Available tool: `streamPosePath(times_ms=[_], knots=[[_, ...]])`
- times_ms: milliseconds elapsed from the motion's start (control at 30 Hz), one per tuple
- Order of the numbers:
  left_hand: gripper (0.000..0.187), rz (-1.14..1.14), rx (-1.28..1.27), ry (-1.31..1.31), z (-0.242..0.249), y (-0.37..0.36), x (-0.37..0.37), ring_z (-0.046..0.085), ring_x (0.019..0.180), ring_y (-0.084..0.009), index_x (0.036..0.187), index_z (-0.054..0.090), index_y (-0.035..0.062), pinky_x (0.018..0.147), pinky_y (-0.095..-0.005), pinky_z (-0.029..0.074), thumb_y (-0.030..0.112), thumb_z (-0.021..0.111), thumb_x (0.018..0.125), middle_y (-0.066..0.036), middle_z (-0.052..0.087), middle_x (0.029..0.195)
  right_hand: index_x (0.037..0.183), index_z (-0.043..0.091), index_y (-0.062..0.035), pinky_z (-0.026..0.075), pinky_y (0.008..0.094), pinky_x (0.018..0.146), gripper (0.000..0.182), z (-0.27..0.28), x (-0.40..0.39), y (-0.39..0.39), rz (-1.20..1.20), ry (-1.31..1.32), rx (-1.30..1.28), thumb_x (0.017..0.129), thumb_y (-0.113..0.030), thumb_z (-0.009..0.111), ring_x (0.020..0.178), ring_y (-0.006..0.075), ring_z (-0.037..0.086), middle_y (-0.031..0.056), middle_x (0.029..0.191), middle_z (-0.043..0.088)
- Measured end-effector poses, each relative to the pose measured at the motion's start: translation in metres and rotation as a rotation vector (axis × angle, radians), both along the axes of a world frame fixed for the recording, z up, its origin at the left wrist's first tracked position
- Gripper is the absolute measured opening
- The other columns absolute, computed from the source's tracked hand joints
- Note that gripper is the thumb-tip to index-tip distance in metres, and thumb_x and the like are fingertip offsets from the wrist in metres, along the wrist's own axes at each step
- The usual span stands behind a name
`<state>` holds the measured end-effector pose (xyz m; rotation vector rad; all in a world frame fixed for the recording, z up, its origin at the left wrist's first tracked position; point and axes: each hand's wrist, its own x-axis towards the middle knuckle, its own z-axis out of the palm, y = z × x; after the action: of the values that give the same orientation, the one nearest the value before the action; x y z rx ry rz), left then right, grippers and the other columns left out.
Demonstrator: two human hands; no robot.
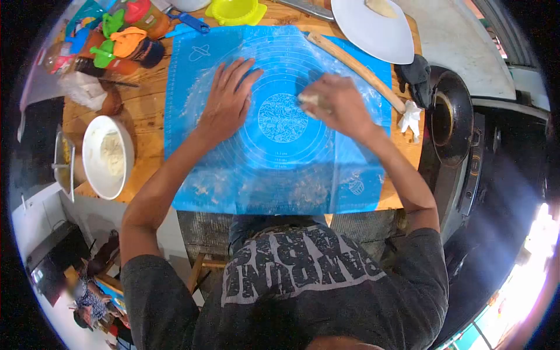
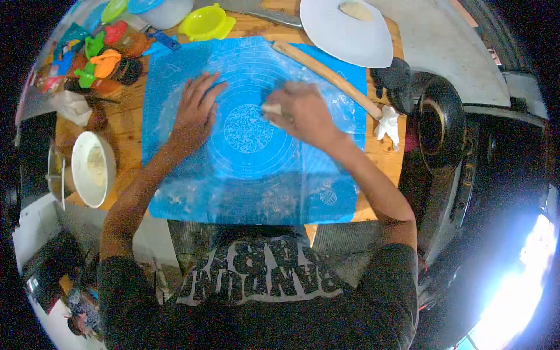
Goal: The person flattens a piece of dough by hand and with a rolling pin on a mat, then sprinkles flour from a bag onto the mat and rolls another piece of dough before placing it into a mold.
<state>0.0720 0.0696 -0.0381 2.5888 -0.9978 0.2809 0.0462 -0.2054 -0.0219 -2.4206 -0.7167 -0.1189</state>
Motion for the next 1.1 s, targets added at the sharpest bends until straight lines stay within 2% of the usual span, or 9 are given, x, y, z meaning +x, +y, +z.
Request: streamPosePath(times_ms=[167, 267, 467, 567, 767, 867, 967, 1000, 1100], knots=[[0.048, -0.008, 0.051, -0.059, 0.006, 0.001, -0.004, 0.037, 0.133, -0.0324, 0.129, 0.052, 0.0082, 0.112, -0.0548, 0.026, 0.003, 0.059, 0.081, -0.013, 0.044, 0.139, 0.091, 0.064, -0.0119, 0.045, 0.0443, 0.072, 0.024, -0.026, -0.005, 0.009, -0.243, -0.100, 0.062, 0.076, -0.027, 0.075, 0.086, 0.0312, 0.061, 0.0111, 0.090, 0.061], [0.047, 0.044, 0.125, -0.101, 0.007, 0.001, -0.013, 0.037, 0.133, -0.0311, 0.127, 0.054, 0.0088, 0.111, -0.0555, 0.026, 0.008, 0.063, 0.081, -0.012, 0.045, 0.138, 0.090, 0.061, -0.0102, 0.046, 0.0452, 0.071, 0.033, -0.026, 0.001, 0.012, -0.405, 0.144, 0.396, 0.072, -0.032, 0.079, 0.086, 0.0328, 0.061, 0.0122, 0.091, 0.061], [0.050, 0.217, -0.002, 0.003, 0.020, -0.043, -0.070, 0.035, 0.135, -0.0303, 0.131, 0.051, 0.0087, 0.111, -0.0590, 0.023, 0.028, 0.063, 0.086, -0.012, 0.044, 0.141, 0.092, 0.057, -0.0086, 0.046, 0.0460, 0.072, 0.048, 0.000, -0.012, 0.022, -0.427, 0.071, -0.005, 0.065, -0.038, 0.084, 0.086, 0.0334, 0.061, 0.0127, 0.091, 0.060], [0.058, 0.242, 0.029, 0.076, 0.003, -0.032, -0.077, 0.031, 0.139, -0.0320, 0.138, 0.044, 0.0082, 0.112, -0.0600, 0.019, 0.038, 0.059, 0.090, -0.012, 0.038, 0.147, 0.093, 0.057, -0.0091, 0.045, 0.0464, 0.073, 0.052, -0.025, -0.007, 0.019, -0.461, 0.004, 0.050, 0.063, -0.041, 0.084, 0.086, 0.0333, 0.060, 0.0127, 0.091, 0.060], [0.054, 0.240, -0.007, 0.083, -0.004, -0.022, -0.079, 0.032, 0.138, -0.0317, 0.135, 0.046, 0.0064, 0.111, -0.0606, 0.019, 0.035, 0.056, 0.091, -0.013, 0.038, 0.147, 0.095, 0.058, -0.0099, 0.044, 0.0467, 0.074, 0.039, -0.006, -0.017, 0.020, -0.401, -0.032, 0.039, 0.071, -0.032, 0.080, 0.086, 0.0334, 0.060, 0.0115, 0.091, 0.061], [0.050, 0.230, -0.055, 0.078, -0.003, -0.023, -0.077, 0.033, 0.137, -0.0315, 0.133, 0.048, 0.0053, 0.111, -0.0603, 0.019, 0.032, 0.055, 0.092, -0.014, 0.038, 0.146, 0.098, 0.057, -0.0064, 0.048, 0.0420, 0.072, 0.035, -0.022, -0.012, 0.010, -0.386, -0.018, 0.072, 0.078, -0.027, 0.077, 0.084, 0.0303, 0.063, 0.0118, 0.093, 0.063], [0.048, 0.203, -0.108, 0.108, -0.001, -0.020, -0.075, 0.031, 0.138, -0.0324, 0.133, 0.047, 0.0043, 0.112, -0.0598, 0.018, 0.029, 0.054, 0.092, -0.015, 0.037, 0.146, 0.104, 0.058, -0.0053, 0.051, 0.0359, 0.074, 0.028, -0.017, -0.020, 0.008, -0.644, 0.341, 0.464, 0.083, -0.019, 0.071, 0.087, 0.0228, 0.065, 0.0110, 0.099, 0.065], [0.048, 0.197, -0.122, 0.119, -0.001, -0.019, -0.078, 0.031, 0.138, -0.0328, 0.133, 0.047, 0.0040, 0.112, -0.0596, 0.017, 0.028, 0.054, 0.092, -0.016, 0.037, 0.146, 0.103, 0.061, -0.0046, 0.053, 0.0352, 0.074, 0.022, -0.014, -0.025, 0.006, -0.705, 0.388, 0.574, 0.083, -0.013, 0.065, 0.086, 0.0253, 0.066, 0.0146, 0.098, 0.062], [0.047, 0.185, -0.154, 0.134, -0.004, -0.016, -0.076, 0.029, 0.138, -0.0337, 0.133, 0.047, 0.0039, 0.113, -0.0591, 0.016, 0.025, 0.053, 0.092, -0.017, 0.036, 0.146, 0.104, 0.062, -0.0044, 0.053, 0.0353, 0.074, 0.021, -0.014, -0.041, 0.016, -0.716, 0.183, 0.439, 0.084, -0.013, 0.064, 0.086, 0.0258, 0.066, 0.0158, 0.099, 0.061]])
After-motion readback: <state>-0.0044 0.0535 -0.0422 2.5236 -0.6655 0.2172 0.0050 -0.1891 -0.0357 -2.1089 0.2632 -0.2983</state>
